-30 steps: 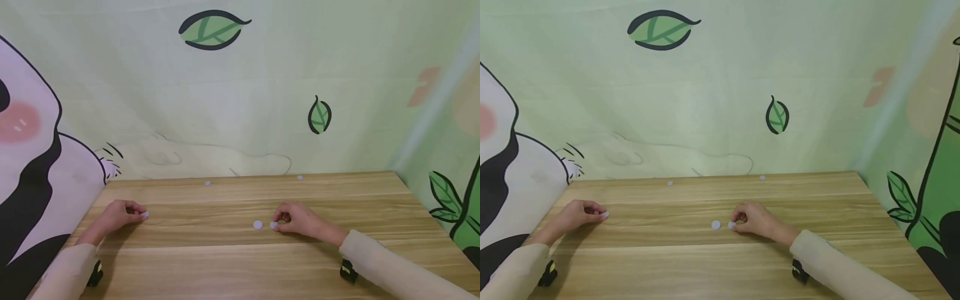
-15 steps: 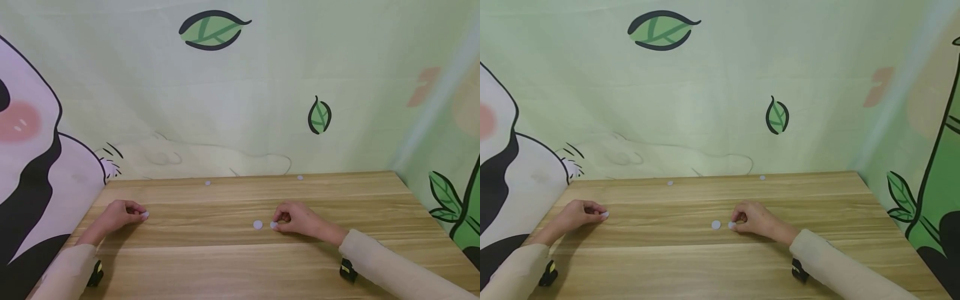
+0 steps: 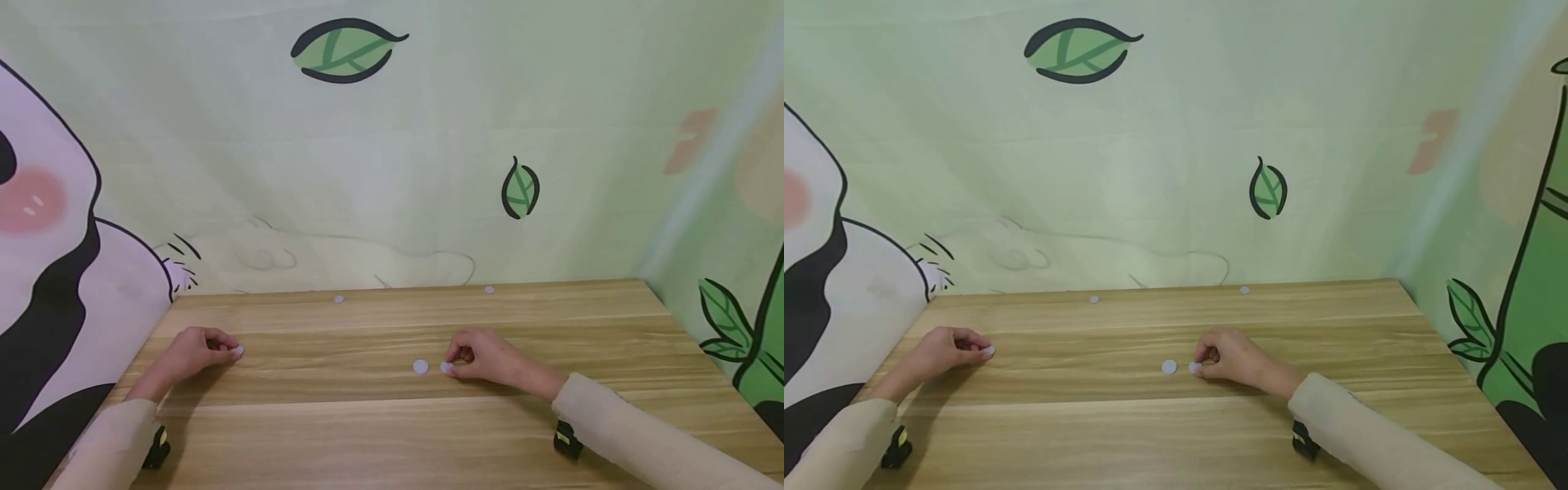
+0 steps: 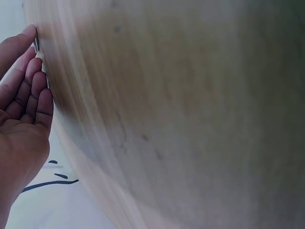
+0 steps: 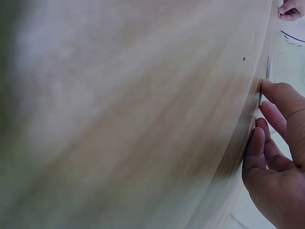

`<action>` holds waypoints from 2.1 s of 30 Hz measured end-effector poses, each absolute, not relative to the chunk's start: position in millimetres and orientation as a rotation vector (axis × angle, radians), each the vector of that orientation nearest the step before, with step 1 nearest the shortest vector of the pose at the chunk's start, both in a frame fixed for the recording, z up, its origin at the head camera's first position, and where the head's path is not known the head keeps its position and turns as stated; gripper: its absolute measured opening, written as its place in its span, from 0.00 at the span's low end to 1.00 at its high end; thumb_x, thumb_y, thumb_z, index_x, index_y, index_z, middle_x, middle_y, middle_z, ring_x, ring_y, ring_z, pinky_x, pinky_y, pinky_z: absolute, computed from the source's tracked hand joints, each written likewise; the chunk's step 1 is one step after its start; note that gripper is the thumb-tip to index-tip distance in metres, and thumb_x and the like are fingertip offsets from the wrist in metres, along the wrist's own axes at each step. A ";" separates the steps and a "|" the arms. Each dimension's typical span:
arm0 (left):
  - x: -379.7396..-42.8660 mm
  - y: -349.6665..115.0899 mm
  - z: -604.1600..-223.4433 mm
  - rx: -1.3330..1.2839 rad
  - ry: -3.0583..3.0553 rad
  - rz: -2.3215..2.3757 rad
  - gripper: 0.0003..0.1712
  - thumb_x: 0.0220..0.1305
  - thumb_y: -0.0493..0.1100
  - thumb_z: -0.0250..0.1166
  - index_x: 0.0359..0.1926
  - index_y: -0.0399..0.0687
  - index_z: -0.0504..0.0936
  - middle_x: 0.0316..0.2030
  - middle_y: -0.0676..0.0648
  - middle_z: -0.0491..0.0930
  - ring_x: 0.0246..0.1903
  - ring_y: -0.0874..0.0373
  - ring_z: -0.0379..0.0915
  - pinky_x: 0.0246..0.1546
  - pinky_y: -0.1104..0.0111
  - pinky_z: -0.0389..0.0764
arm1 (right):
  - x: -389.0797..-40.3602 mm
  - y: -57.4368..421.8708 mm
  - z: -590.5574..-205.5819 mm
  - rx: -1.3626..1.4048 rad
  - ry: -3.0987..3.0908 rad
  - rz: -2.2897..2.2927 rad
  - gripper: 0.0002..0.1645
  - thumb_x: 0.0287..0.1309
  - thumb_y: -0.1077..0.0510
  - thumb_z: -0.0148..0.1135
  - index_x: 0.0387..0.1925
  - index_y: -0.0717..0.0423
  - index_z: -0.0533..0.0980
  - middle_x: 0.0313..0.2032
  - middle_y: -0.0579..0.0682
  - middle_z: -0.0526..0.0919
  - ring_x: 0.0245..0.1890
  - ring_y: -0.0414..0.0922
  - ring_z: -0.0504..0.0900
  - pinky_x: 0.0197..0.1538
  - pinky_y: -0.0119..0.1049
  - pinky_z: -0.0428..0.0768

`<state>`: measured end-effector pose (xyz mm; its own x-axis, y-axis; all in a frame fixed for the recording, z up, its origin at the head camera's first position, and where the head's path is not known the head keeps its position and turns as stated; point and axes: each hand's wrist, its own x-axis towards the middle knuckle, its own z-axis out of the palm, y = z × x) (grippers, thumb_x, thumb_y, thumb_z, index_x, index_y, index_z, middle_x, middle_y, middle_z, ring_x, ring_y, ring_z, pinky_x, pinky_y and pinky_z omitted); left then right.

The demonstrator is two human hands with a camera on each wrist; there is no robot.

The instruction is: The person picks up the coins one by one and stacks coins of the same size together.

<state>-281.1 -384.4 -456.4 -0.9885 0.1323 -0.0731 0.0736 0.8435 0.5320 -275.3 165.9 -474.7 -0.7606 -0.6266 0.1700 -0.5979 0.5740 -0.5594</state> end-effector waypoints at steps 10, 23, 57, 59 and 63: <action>-280.7 -384.0 -460.5 0.161 2.919 0.833 0.19 0.61 0.52 0.75 0.42 0.41 0.87 0.33 0.50 0.81 0.34 0.56 0.70 0.32 0.69 0.72 | -275.1 165.7 -474.5 -1.051 2.745 -0.947 0.06 0.57 0.54 0.76 0.32 0.48 0.84 0.34 0.40 0.81 0.34 0.38 0.75 0.39 0.32 0.79; -279.9 -385.1 -459.0 0.140 2.911 0.850 0.22 0.61 0.54 0.75 0.43 0.39 0.86 0.33 0.49 0.79 0.34 0.55 0.70 0.31 0.69 0.71 | -273.7 165.1 -473.3 -1.027 2.732 -0.963 0.06 0.57 0.54 0.76 0.31 0.48 0.83 0.34 0.41 0.81 0.34 0.38 0.75 0.39 0.30 0.77; -284.1 -347.0 -453.6 0.256 2.905 0.936 0.18 0.61 0.49 0.75 0.41 0.39 0.86 0.33 0.49 0.82 0.34 0.56 0.73 0.32 0.70 0.75 | -274.0 164.6 -473.4 -0.997 2.704 -1.026 0.06 0.56 0.55 0.77 0.31 0.49 0.85 0.30 0.42 0.79 0.31 0.39 0.72 0.35 0.28 0.73; -284.8 -344.2 -453.3 0.273 2.907 0.945 0.17 0.61 0.48 0.75 0.41 0.39 0.87 0.32 0.49 0.82 0.34 0.57 0.73 0.32 0.71 0.75 | -273.9 164.4 -473.2 -0.993 2.705 -1.028 0.06 0.56 0.55 0.77 0.31 0.49 0.85 0.30 0.42 0.79 0.31 0.38 0.72 0.35 0.28 0.72; -286.4 -338.5 -452.1 0.285 2.899 0.960 0.15 0.60 0.47 0.76 0.40 0.39 0.87 0.32 0.50 0.82 0.33 0.57 0.73 0.31 0.71 0.75 | -273.5 164.1 -472.2 -0.984 2.703 -1.030 0.06 0.56 0.55 0.77 0.31 0.50 0.85 0.30 0.42 0.79 0.31 0.38 0.72 0.35 0.28 0.73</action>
<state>-286.4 -338.5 -452.1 -0.9800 0.1985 -0.0123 0.1520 0.7870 0.5979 -273.5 164.1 -472.2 -0.7892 -0.5978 0.1407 -0.5398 0.5660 -0.6231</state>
